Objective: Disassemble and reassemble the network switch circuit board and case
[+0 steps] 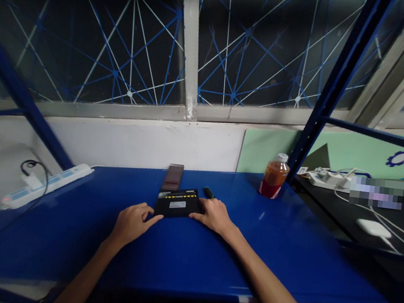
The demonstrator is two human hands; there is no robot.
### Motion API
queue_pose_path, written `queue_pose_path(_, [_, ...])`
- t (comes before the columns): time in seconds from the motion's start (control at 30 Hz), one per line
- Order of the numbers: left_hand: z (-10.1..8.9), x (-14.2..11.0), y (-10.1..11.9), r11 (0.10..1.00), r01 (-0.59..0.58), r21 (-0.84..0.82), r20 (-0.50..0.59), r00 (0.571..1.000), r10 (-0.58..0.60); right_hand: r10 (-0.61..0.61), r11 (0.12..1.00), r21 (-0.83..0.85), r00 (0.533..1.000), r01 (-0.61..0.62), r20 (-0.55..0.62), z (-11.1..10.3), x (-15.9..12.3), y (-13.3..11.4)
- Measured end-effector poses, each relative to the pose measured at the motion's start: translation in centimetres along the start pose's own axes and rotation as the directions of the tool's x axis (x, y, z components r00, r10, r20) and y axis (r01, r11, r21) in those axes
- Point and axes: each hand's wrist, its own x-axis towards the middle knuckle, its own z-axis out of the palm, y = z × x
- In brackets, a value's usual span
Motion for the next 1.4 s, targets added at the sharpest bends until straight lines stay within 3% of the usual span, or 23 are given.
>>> queue_pose_path(0.13, [-1.0,0.5,0.2,0.999,0.008,-0.039,-0.014,1.0,-0.009,0.005,1.0,-0.009,1.0,-0.005,0.006,-0.3,-0.1,0.0])
queue_pose_path(0.27, [-2.0,2.4,1.0,0.988,-0.136,-0.07,-0.031,0.991,0.134,-0.007,1.0,-0.004,1.0,0.007,0.03,-0.6,-0.1,0.0])
queue_pose_path(0.4, [-0.9,4.8,2.4,0.932,-0.344,-0.115,0.029,0.937,0.349,-0.017,1.0,-0.013,0.999,0.018,0.031,-0.8,-0.2,0.0])
queue_pose_path(0.5, [0.4,5.9,3.4,0.909,-0.402,-0.108,0.084,0.907,0.412,-0.027,0.999,-0.016,0.999,0.028,0.021,-0.8,-0.3,0.1])
queue_pose_path(0.67, [1.3,6.2,3.9,0.902,-0.425,-0.071,0.065,0.901,0.429,-0.027,0.999,-0.022,0.999,0.027,0.019,-1.0,-0.3,0.0])
queue_pose_path(0.9, [1.8,6.3,3.6,0.923,-0.366,-0.122,0.033,0.927,0.373,-0.011,0.999,-0.046,1.0,0.012,0.024,-1.2,-0.4,-0.1])
queue_pose_path(1.4, [2.0,7.0,3.7,0.938,-0.294,-0.186,0.107,0.942,0.317,-0.097,0.985,-0.143,0.995,0.1,0.033,-1.2,-0.6,-0.1])
